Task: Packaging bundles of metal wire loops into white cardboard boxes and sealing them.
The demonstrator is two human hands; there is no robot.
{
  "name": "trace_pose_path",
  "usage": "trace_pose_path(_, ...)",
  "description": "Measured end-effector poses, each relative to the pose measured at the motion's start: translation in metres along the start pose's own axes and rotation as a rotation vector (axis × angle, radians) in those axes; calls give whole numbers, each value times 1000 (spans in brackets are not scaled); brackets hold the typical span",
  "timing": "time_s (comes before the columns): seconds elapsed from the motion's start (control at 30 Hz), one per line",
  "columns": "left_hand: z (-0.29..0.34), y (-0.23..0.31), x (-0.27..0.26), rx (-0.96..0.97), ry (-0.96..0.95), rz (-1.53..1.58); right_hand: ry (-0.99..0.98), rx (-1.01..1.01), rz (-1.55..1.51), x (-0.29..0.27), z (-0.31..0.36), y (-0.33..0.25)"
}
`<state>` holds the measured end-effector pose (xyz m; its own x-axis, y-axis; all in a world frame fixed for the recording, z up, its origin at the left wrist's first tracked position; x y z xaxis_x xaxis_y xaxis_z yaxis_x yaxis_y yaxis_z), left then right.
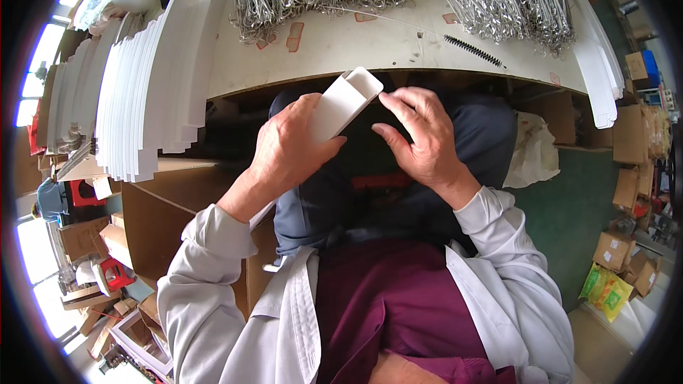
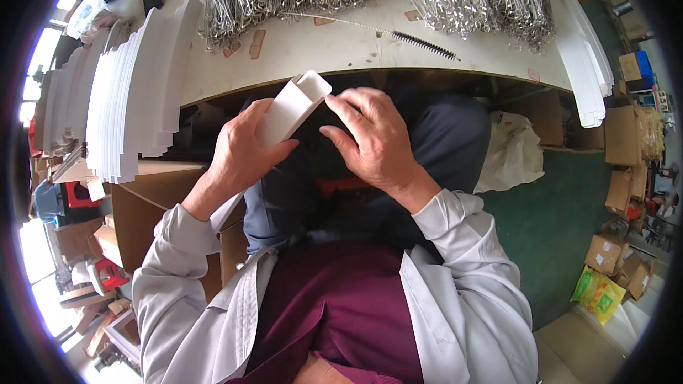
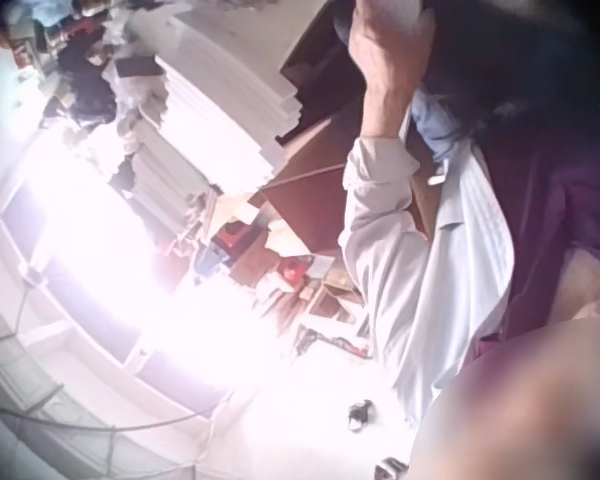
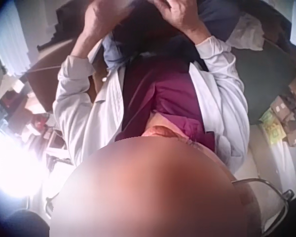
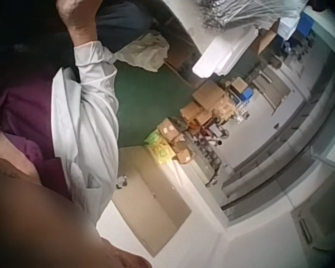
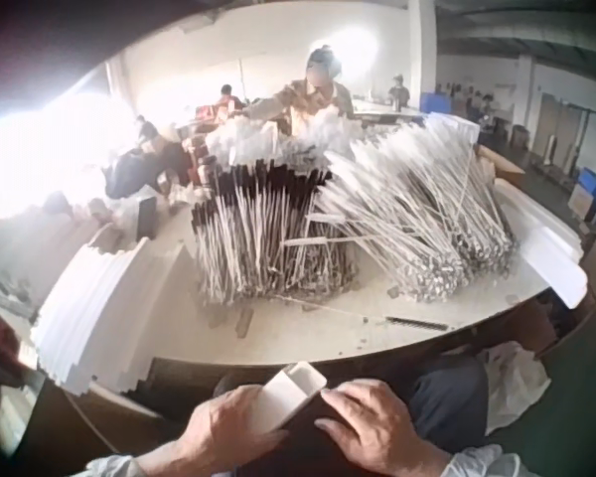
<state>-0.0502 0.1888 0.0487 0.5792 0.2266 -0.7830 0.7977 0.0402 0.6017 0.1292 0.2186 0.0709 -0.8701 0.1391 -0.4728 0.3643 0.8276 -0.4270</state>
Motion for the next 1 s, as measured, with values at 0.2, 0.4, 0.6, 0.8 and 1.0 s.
trace_pose_path(0.2, 26, 3, 9, 3, 61, 6, 78, 214, -209, 2, 27, 4)
trace_pose_path(0.4, 47, 2, 22, -18, 84, 74, 32, 241, -208, 11, 37, -2)
trace_pose_path(0.6, 59, 3, 41, -84, 66, 197, -181, 665, -510, 37, 62, 8)
trace_pose_path(0.8, 66, 3, 50, -127, 31, 233, -174, 679, -498, 38, 70, 7)
trace_pose_path(1.0, 66, 7, 59, -23, 3, 138, -230, 611, -420, 38, 81, -5)
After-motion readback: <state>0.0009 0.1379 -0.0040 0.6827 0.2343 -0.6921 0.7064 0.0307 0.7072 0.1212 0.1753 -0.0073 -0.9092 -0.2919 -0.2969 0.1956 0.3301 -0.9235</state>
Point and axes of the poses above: each hand's wrist, its own z-axis away from the middle knuckle, its own x-axis out of the palm, y = z × x, the point moved 10 cm from there along -z, towards the middle knuckle, and after that the axes turned 13 degrees about y, right-handed, at the moved point
